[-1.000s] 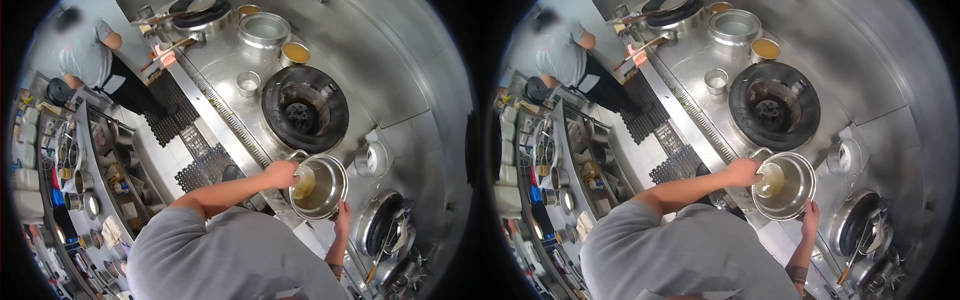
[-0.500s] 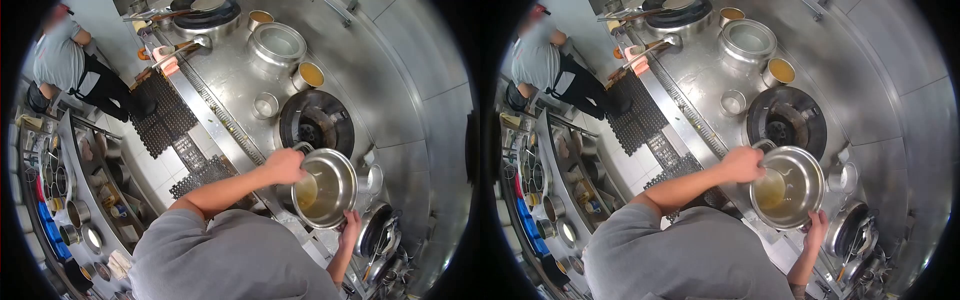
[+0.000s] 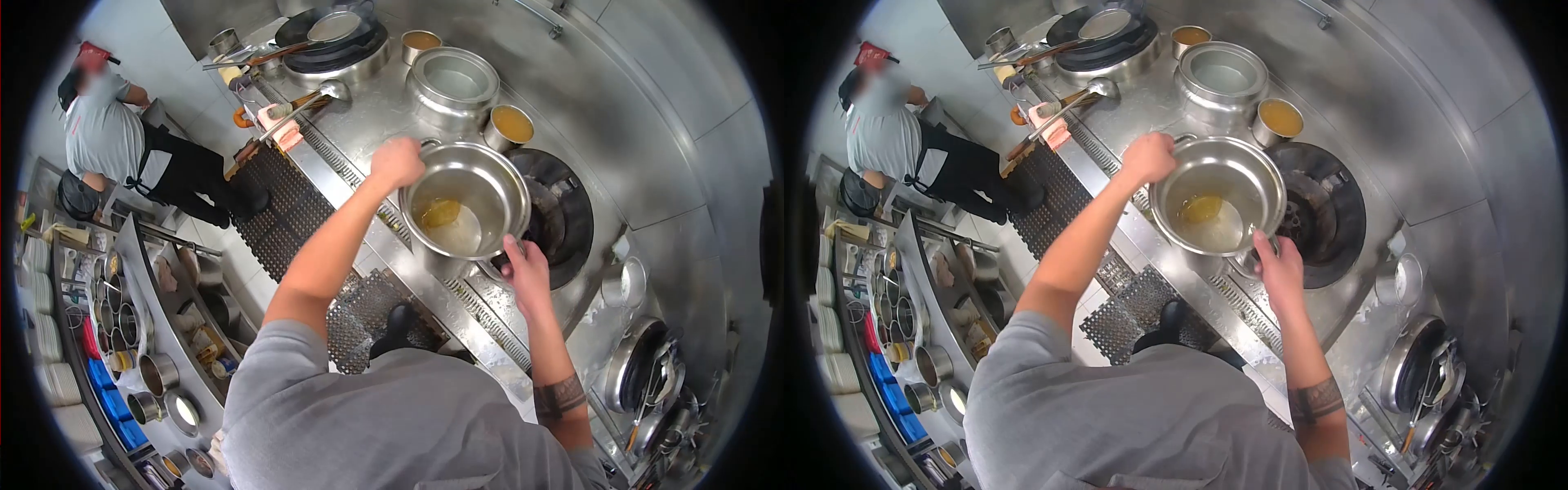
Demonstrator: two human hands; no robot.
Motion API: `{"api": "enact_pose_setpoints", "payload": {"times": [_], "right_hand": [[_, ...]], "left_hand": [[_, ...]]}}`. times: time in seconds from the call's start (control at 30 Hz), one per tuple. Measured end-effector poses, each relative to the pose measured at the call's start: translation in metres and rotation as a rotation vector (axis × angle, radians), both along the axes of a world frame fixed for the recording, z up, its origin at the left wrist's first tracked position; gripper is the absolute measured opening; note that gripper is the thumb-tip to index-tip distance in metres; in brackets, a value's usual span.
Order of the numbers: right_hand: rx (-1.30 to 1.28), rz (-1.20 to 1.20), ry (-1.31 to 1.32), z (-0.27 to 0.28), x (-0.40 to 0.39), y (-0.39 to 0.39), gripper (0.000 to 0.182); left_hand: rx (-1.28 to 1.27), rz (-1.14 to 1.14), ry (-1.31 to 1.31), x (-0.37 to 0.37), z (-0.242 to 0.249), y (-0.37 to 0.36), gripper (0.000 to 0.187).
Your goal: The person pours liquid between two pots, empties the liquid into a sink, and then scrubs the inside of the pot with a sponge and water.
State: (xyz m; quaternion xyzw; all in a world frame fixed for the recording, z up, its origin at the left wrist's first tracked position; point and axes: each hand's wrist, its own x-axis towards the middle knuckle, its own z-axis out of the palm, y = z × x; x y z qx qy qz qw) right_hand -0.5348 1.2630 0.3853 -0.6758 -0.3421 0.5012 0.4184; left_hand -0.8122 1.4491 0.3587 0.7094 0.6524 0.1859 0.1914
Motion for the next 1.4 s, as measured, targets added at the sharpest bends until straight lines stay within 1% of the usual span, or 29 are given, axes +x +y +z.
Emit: {"api": "enact_pose_setpoints", "payload": {"times": [0.07,0.1,0.17,0.27,0.3,0.4,0.43,0.47,0.53,0.6,0.67,0.77,0.8,0.87,0.93,0.97,1.03,1.07,1.1,1.13,1.17,1.23,1.33,1.4], "right_hand": [[0.038,0.031,-0.060,0.001,-0.019,0.008,0.044],[0.037,0.027,-0.058,-0.001,-0.025,0.012,0.044],[0.030,0.056,-0.038,-0.009,-0.034,0.023,0.050],[0.046,0.039,-0.092,-0.028,-0.045,0.032,0.048],[0.040,0.045,-0.085,-0.037,-0.044,0.034,0.055],[0.103,0.035,-0.097,-0.067,-0.029,0.045,0.053],[0.021,0.028,-0.030,-0.070,-0.024,0.047,0.051],[0.020,0.033,-0.032,-0.074,-0.019,0.049,0.051],[0.032,0.023,0.066,-0.084,-0.011,0.054,0.040],[0.024,0.034,0.050,-0.092,-0.004,0.059,0.040],[0.006,0.024,0.049,-0.097,-0.001,0.060,0.043],[0.021,0.009,0.068,-0.104,0.001,0.059,0.046],[0.020,0.006,0.072,-0.105,0.003,0.057,0.046],[0.021,0.035,0.047,-0.104,0.006,0.053,0.056],[0.042,0.051,0.054,-0.104,0.006,0.050,0.056],[0.065,0.069,0.057,-0.104,0.006,0.048,0.056],[0.053,0.069,0.059,-0.105,0.006,0.045,0.057],[0.044,0.056,0.050,-0.103,0.006,0.044,0.058],[0.050,0.065,0.059,-0.101,0.005,0.043,0.058],[0.028,0.023,0.096,-0.097,0.003,0.043,0.058],[-0.002,-0.019,0.132,-0.096,0.002,0.041,0.058],[-0.006,0.009,0.154,-0.098,0.002,0.041,0.057],[-0.015,-0.003,0.171,-0.099,0.001,0.037,0.053],[-0.026,-0.012,0.150,-0.097,-0.001,0.041,0.055]], "left_hand": [[0.022,-0.004,0.092,-0.008,-0.001,0.017,0.026],[-0.024,-0.053,0.174,-0.011,0.002,0.026,0.027],[-0.002,-0.076,0.222,-0.015,0.003,0.034,0.028],[0.004,-0.101,0.307,-0.017,-0.005,0.035,0.029],[-0.005,-0.103,0.342,-0.017,-0.008,0.036,0.029],[0.022,-0.109,0.353,-0.008,-0.010,0.036,0.028],[0.050,-0.117,0.328,-0.006,-0.011,0.037,0.027],[0.048,-0.112,0.326,-0.003,-0.011,0.038,0.027],[0.025,-0.120,0.300,0.006,-0.016,0.044,0.029],[0.051,-0.119,0.321,0.012,-0.026,0.051,0.029],[0.081,-0.116,0.345,0.013,-0.022,0.055,0.030],[0.008,-0.119,0.305,0.019,-0.028,0.060,0.031],[0.033,-0.093,0.261,0.020,-0.033,0.063,0.032],[0.056,-0.067,0.219,0.024,-0.035,0.064,0.032],[0.017,-0.040,0.139,0.022,-0.035,0.062,0.033],[0.015,-0.029,0.145,0.021,-0.037,0.057,0.033],[0.078,0.033,-0.005,0.016,-0.041,0.047,0.035],[0.082,0.044,0.004,0.013,-0.046,0.040,0.035],[0.104,0.074,-0.154,0.011,-0.053,0.030,0.034],[0.133,0.102,-0.314,0.008,-0.053,0.020,0.034],[0.139,0.112,-0.308,0.006,-0.051,0.008,0.034],[0.231,0.266,-0.559,0.003,-0.057,-0.028,0.034],[0.219,0.317,-0.631,-0.007,-0.051,-0.085,0.033],[0.089,0.314,-0.584,-0.028,-0.073,-0.107,0.033]]}}
